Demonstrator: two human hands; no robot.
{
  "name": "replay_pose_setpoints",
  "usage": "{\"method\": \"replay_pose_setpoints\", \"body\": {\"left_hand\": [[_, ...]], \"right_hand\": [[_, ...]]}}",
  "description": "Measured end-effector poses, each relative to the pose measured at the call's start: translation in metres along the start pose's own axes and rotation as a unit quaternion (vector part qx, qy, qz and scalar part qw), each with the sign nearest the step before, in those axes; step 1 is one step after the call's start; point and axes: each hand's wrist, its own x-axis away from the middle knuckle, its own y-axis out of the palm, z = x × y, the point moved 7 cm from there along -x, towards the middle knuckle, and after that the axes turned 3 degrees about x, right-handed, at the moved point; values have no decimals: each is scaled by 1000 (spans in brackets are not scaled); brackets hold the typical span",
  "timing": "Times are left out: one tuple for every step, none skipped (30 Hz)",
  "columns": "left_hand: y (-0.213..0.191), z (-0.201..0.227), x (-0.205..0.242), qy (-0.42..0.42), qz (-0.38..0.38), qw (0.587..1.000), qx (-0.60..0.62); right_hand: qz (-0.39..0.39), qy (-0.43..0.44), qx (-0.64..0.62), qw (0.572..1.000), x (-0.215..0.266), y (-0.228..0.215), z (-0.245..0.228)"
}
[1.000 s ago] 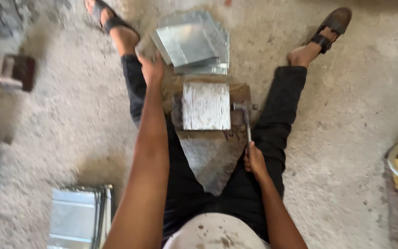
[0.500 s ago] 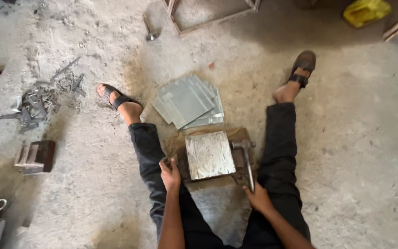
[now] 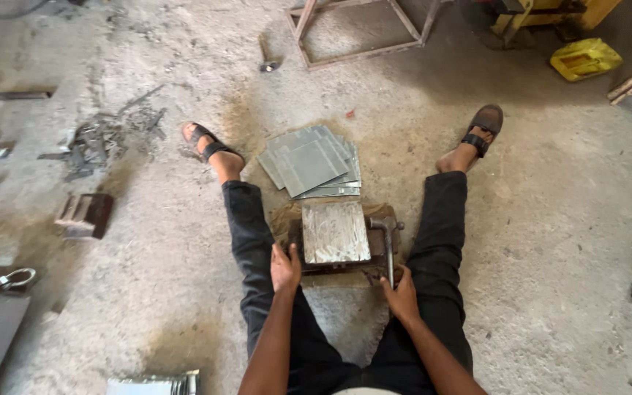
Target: The person sits on the floor and uses a hammer to strike a metal sheet placed on a wooden block. They repeatedly hit the sheet, flip it over to work on the other side, and then stack the finished pieces with others nearby.
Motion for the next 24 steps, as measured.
{"method": "replay_pose_setpoints", "body": {"left_hand": [[-3,6,5,-3,-5,1000,5],[-6,11,14,-15,-24,1000,13],[-10,16,20,-26,-43,998,21],[-14,20,36,-44,-67,996,28],[-19,27,52,-39,-73,996,34],[-25,36,57,-29,-76,996,41],[-32,44,64,-18,-79,996,48],[-41,55,72,10,-74,995,60],[-51,64,81,38,-68,994,72],[-60,74,87,65,-60,993,84],[-68,79,91,61,-54,992,93],[-76,82,99,54,-49,992,101],[-85,85,106,46,-44,992,109],[-95,89,111,43,-33,991,122],[-108,92,115,40,-23,990,135],[-120,97,118,39,-13,988,148],[-133,105,124,40,0,986,161],[-147,115,124,47,14,983,175],[-162,128,124,53,29,980,189],[-173,143,125,57,19,977,203],[-185,160,124,60,9,974,217],[-200,180,117,67,-4,971,230],[-217,208,106,119,-7,972,204],[-232,234,98,166,-17,970,177]], "right_hand": [[13,-15,14,1000,-1,-1,-5],[24,-30,32,999,-1,-5,-7],[35,-44,50,997,0,-8,-8],[37,-53,40,997,7,-11,-6],[39,-62,29,997,10,-14,-7],[45,-74,14,996,8,-15,-11],[61,-95,17,993,13,-19,-11],[78,-118,19,990,16,-25,-12],[95,-141,22,985,20,-31,-14],[111,-159,27,981,22,-40,-20],[128,-177,32,975,24,-50,-29],[141,-193,38,970,32,-60,-36],[141,-201,34,969,36,-68,-44],[141,-209,30,967,39,-77,-54],[141,-217,25,966,44,-85,-64],[135,-215,18,967,49,-92,-72],[130,-213,11,968,54,-100,-81],[128,-213,2,969,55,-107,-94],[110,-211,-40,971,55,-111,-105],[90,-205,-79,971,57,-115,-114],[70,-199,-119,970,56,-119,-124],[71,-222,-120,965,54,-124,-139],[72,-245,-121,959,50,-129,-156],[72,-261,-119,955,49,-132,-167]]}}
